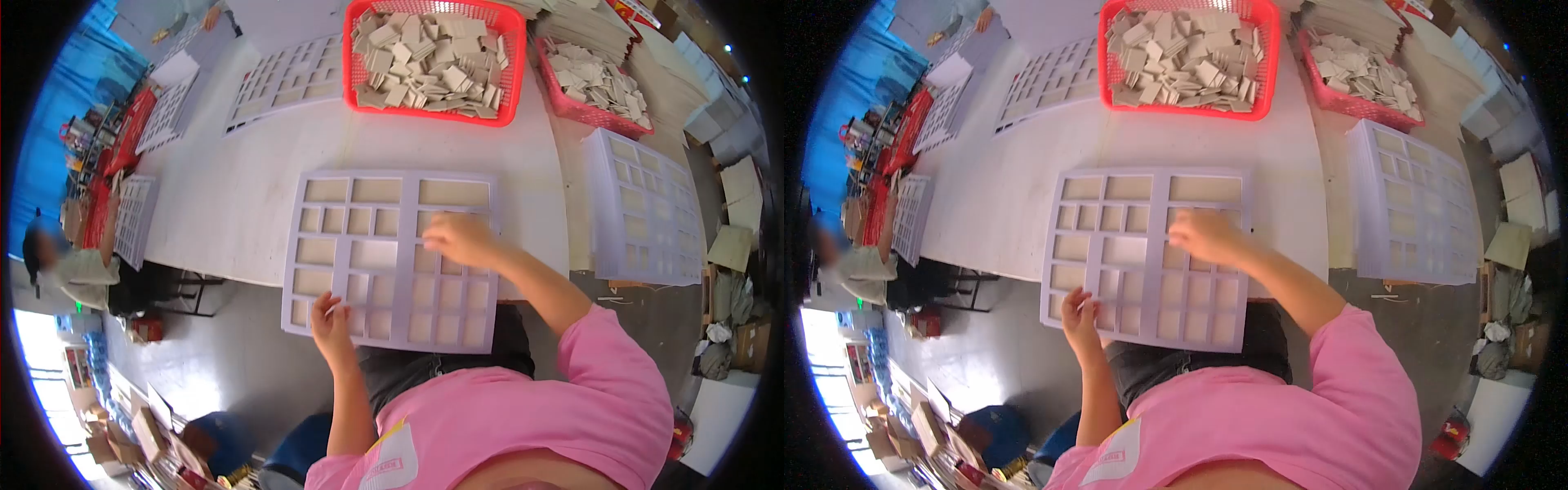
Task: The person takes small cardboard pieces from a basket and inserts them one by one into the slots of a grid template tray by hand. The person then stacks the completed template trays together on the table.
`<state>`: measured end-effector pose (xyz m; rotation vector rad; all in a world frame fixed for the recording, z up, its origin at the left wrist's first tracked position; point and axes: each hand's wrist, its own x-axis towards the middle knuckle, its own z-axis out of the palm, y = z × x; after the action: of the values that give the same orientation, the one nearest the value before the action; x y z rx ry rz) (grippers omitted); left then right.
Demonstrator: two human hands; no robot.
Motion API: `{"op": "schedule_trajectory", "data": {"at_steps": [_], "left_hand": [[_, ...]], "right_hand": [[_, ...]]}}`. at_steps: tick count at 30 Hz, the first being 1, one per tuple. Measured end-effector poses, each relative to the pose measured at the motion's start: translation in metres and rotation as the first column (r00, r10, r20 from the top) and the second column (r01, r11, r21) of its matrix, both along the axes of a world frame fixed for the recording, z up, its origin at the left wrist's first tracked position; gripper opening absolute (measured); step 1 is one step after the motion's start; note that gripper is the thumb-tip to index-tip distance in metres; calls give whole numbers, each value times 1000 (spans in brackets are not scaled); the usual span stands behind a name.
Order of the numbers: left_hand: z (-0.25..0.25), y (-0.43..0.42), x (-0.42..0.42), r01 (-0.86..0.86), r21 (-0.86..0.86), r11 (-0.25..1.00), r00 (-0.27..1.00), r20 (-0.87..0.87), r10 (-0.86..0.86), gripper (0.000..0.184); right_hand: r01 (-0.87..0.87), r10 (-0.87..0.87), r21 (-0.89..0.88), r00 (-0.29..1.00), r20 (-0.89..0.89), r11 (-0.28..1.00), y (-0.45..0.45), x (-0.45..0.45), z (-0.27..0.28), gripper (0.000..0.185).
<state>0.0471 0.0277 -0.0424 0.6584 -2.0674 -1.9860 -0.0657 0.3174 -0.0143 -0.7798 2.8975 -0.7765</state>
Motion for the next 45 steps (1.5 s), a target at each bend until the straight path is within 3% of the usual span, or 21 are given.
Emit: {"op": "schedule_trajectory", "data": {"at_steps": [2, 5, 7, 10, 14, 19, 22, 25, 26, 27, 29, 31, 32, 34, 36, 37, 38, 40, 41, 42, 45], "left_hand": [[-3, -10, 2, -10, 11, 1000, 1000, -10, 10, 29], [-3, -18, 3, -33, 16, 999, 999, -2, 33, 27], [-2, -18, 0, -50, 17, 999, 999, 11, 50, 26], [4, -14, -6, -66, 18, 998, 997, 51, 65, 24], [7, -6, -13, -61, 19, 998, 996, 63, 60, 24], [9, -4, -15, -47, 11, 999, 996, 71, 46, 24], [11, -5, -14, -32, 12, 999, 998, 50, 31, 24], [18, -5, -12, -50, 17, 999, 998, 48, 49, 25], [20, -4, -12, -47, 13, 999, 998, 30, 47, 25], [22, -2, -12, -45, 12, 999, 999, 15, 44, 26], [26, 6, -13, -9, 39, 999, 1000, -16, 9, 26], [32, 22, -18, 49, 92, 995, 998, -43, -45, 27], [38, 33, -20, 164, 193, 967, 986, -56, -156, 33], [48, 58, -28, 378, 368, 850, 926, -152, -346, 48], [47, 83, -34, 495, 615, 615, 860, -242, -449, 65], [42, 91, -33, 484, 762, 430, 840, -268, -471, 73], [39, 95, -30, 451, 811, 372, 840, -244, -485, 73], [32, 101, -22, 385, 892, 238, 824, -216, -523, 73], [31, 101, -14, 361, 890, 278, 813, -154, -561, 71], [31, 100, -8, 341, 886, 316, 795, -93, -599, 69], [19, 107, 6, 320, 836, 447, 791, 24, -612, 63]], "right_hand": [[176, -182, -133, 983, -34, 975, 23, -40, 8, 15], [463, -516, -248, 828, -221, 851, 77, -125, -16, 21], [555, -638, -326, 722, -268, 765, 98, -161, -7, 30], [503, -626, -373, 632, -457, 780, 110, -203, 0, 34], [559, -641, -324, 595, -484, 763, 107, -239, 2, 33], [583, -595, -157, 714, -368, 797, 95, -252, -8, 31], [561, -576, -164, 718, -391, 811, 99, -260, -15, 24], [569, -660, -338, 680, -318, 749, 110, -260, -1, 22], [626, -702, -323, 600, -384, 710, 112, -246, 14, 25], [542, -709, -522, 679, -189, 659, 114, -237, 23, 26], [415, -538, -826, 826, 167, 382, 123, -219, 33, 28], [402, -264, -887, 902, 340, 228, 103, -173, 51, 26], [408, -100, -897, 912, 397, 169, 80, -142, 58, 24], [454, 270, -840, 804, 530, 297, 47, -82, 46, 21], [508, 392, -748, 642, 659, 427, 6, -18, 40, 21], [451, 412, -730, 617, 671, 513, -9, 7, 31, 23], [386, 429, -708, 593, 681, 591, -20, 28, 22, 24], [530, 261, -566, 541, 799, 632, -31, 61, 45, 26], [599, 166, -485, 508, 845, 638, -31, 75, 53, 26], [511, 149, -609, 680, 718, 607, -30, 86, 26, 31], [456, -148, -552, 846, 512, 698, -29, 114, 5, 29]]}}
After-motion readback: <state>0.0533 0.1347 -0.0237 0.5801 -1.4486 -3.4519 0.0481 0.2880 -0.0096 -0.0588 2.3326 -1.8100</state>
